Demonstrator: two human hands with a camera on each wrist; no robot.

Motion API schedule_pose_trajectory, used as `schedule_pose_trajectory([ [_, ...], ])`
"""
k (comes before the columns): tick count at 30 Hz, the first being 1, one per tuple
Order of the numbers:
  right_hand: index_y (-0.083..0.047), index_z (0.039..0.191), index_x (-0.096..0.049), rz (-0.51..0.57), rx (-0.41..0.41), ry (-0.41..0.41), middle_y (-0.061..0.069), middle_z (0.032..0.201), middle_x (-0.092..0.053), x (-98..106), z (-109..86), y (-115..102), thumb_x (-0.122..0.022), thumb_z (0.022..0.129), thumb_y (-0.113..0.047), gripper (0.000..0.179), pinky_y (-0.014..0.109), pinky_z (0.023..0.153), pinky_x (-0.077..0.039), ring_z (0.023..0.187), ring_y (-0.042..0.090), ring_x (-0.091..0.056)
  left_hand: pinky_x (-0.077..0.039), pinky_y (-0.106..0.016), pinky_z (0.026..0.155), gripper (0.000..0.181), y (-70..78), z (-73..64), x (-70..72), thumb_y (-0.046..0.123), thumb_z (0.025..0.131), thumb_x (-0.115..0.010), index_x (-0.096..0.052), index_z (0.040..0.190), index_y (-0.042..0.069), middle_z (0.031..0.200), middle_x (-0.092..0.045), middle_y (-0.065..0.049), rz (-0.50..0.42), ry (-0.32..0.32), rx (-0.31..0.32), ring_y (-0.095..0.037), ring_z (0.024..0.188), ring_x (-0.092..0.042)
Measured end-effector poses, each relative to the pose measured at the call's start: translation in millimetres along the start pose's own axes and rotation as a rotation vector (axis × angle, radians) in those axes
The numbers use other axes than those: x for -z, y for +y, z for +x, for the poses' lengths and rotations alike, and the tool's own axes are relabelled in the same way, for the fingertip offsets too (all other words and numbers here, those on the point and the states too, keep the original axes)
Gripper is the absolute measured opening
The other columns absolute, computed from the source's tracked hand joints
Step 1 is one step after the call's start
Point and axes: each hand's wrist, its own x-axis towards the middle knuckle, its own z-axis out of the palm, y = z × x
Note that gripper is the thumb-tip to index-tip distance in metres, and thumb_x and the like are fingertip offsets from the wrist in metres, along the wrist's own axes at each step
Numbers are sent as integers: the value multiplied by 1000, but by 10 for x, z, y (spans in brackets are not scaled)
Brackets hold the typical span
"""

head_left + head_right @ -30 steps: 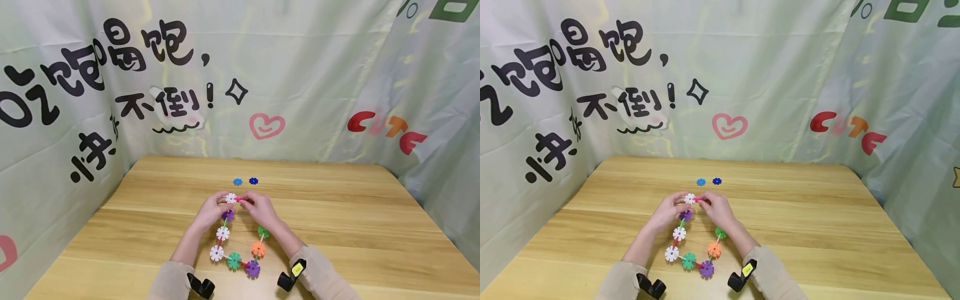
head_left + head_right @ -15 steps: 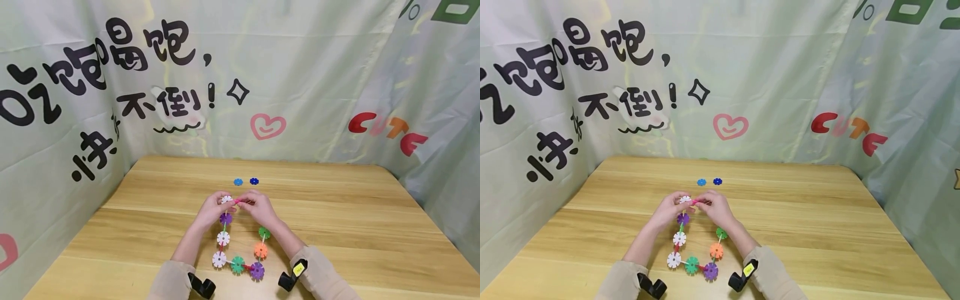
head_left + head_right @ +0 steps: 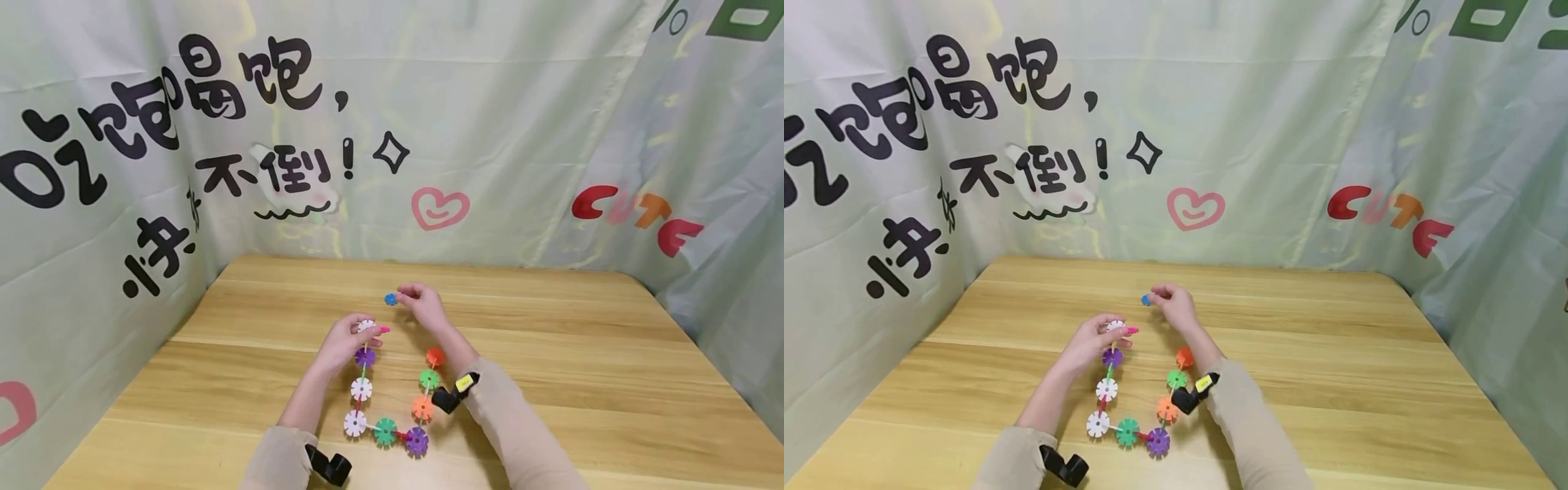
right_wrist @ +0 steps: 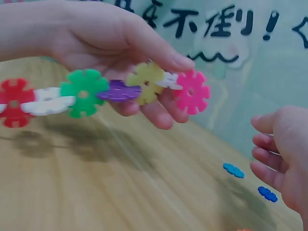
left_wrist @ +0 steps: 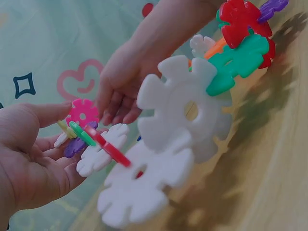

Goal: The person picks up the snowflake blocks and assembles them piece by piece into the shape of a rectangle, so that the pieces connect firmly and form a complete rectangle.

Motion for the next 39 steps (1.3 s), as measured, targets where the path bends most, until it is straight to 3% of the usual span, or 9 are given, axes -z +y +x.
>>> schedule_pose_trajectory([
  [5,2,112,-62,-154,-27,10,12,92,-63,-76,171,34,-64,88,-15,30,27,53,-47,64,22,-56,-52,-35,78,40,-16,5,35,17,94,-56,-46,120,-11,107,-65,-20,4,1,-14,-32,86,-66],
  [15,1,117,-60,-466,-29,-48,18,107,-63,-144,259,93,-66,87,-19,37,39,87,-46,101,30,-58,-52,-35,77,37,30,-11,17,15,93,-57,-48,118,-11,106,-64,-22,25,-7,6,-35,86,-65],
  [19,-2,117,-62,-641,28,-93,15,110,-63,-177,267,101,-66,87,-24,37,38,93,-42,106,30,-55,-51,-38,79,32,141,-71,30,11,93,-56,-50,116,-12,105,-62,-27,45,4,22,-40,88,-63],
  [22,-6,115,-64,-713,47,-109,13,106,-63,-209,265,113,-65,88,-27,34,38,92,-42,105,29,-52,-50,-40,81,33,190,-99,42,9,93,-55,-48,117,-13,105,-61,-30,53,13,30,-42,89,-63],
  [26,-7,107,-65,-720,37,-115,12,99,-60,-215,239,103,-66,87,-25,27,37,87,-43,98,27,-52,-51,-37,79,36,121,-69,57,11,92,-56,-47,119,-13,105,-62,-28,33,15,30,-40,88,-63],
  [32,0,91,-62,-543,-17,-152,10,85,-60,-145,206,21,-73,78,-8,19,31,72,-46,79,22,-53,-50,-37,81,39,6,-5,71,16,92,-58,-49,119,-10,104,-64,-24,29,29,26,-33,84,-66],
  [39,-4,92,-55,-450,-31,-193,7,79,-56,-51,125,39,-70,78,1,22,27,61,-41,70,19,-50,-52,-38,77,39,-16,2,74,14,92,-58,-47,120,-12,105,-63,-25,6,47,35,-37,86,-64],
])
